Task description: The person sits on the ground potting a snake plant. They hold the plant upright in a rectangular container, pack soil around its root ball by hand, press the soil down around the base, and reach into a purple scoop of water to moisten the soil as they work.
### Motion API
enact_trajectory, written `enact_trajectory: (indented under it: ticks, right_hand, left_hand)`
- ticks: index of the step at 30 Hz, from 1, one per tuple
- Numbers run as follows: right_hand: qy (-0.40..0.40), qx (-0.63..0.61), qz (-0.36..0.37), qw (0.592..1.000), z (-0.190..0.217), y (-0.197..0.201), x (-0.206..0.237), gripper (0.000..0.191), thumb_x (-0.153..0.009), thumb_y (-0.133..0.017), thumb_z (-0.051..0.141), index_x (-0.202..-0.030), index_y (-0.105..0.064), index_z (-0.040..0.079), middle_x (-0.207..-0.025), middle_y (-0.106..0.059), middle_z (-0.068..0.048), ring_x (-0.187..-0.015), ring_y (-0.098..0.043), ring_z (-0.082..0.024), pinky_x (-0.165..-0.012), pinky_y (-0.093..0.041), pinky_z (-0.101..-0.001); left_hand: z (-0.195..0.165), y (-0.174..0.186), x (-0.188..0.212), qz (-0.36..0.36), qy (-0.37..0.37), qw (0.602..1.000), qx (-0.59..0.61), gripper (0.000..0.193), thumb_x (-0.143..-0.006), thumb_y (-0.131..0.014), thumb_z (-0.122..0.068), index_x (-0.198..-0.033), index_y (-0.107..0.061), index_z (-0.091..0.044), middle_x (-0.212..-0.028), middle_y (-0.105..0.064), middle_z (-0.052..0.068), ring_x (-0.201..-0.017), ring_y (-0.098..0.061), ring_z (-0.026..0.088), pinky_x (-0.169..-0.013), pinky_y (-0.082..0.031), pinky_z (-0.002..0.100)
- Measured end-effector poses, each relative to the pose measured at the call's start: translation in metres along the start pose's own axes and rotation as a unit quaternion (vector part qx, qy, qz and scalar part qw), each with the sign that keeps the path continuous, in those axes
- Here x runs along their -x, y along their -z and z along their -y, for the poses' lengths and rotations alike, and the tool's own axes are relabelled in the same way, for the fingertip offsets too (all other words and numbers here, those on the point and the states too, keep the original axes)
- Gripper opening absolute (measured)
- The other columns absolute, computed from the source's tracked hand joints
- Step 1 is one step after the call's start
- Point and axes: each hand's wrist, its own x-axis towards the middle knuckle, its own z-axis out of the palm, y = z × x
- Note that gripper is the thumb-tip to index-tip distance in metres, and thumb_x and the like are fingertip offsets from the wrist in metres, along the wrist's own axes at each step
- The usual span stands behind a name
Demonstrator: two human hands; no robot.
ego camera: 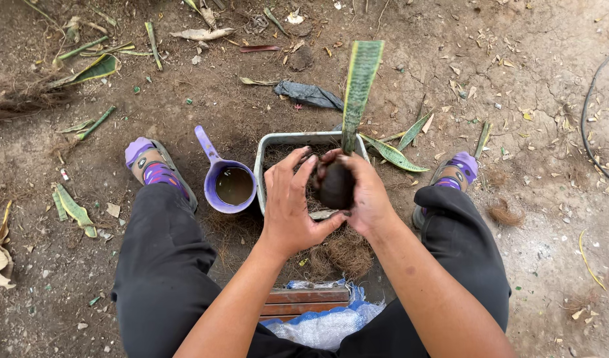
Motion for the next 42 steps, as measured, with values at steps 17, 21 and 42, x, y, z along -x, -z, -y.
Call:
enact_trajectory:
  ticks: [17,21,42]
  right_hand:
    - [-0.046,0.016,-0.009,0.999,-0.016,0.015,-0.004,0.015,-0.091,-0.063,0.006,-0.106,-0.058,0.007,-0.088,-0.066,-0.007,-0.072,-0.067,-0.017,-0.066,-0.060,-0.0337]
    - [-0.040,0.044,0.016,0.998,-0.019,0.005,-0.009,0.015,-0.090,-0.063,0.006,-0.104,-0.057,0.008,-0.082,-0.064,-0.007,-0.067,-0.065,-0.018,-0.062,-0.059,-0.0336]
    - [0.023,0.006,0.009,1.000,-0.002,-0.002,0.010,0.026,-0.085,-0.061,-0.003,-0.106,-0.053,0.009,-0.091,-0.064,-0.009,-0.077,-0.067,-0.023,-0.066,-0.059,-0.0407]
  left_hand:
    - [-0.008,-0.004,-0.002,-0.027,-0.035,0.999,-0.026,0.104,-0.074,-0.087,-0.039,-0.155,-0.026,-0.018,-0.149,-0.044,0.022,-0.134,-0.049,0.041,-0.108,-0.037,0.057]
    - [-0.005,-0.004,-0.006,-0.034,-0.023,0.999,-0.009,0.105,-0.071,-0.085,-0.037,-0.155,-0.025,-0.017,-0.149,-0.044,0.022,-0.134,-0.048,0.042,-0.108,-0.037,0.057]
    - [-0.002,-0.008,0.007,0.035,0.132,0.980,0.143,0.111,-0.079,-0.083,-0.046,-0.163,-0.021,-0.008,-0.160,-0.036,0.022,-0.145,-0.047,0.038,-0.124,-0.038,0.050]
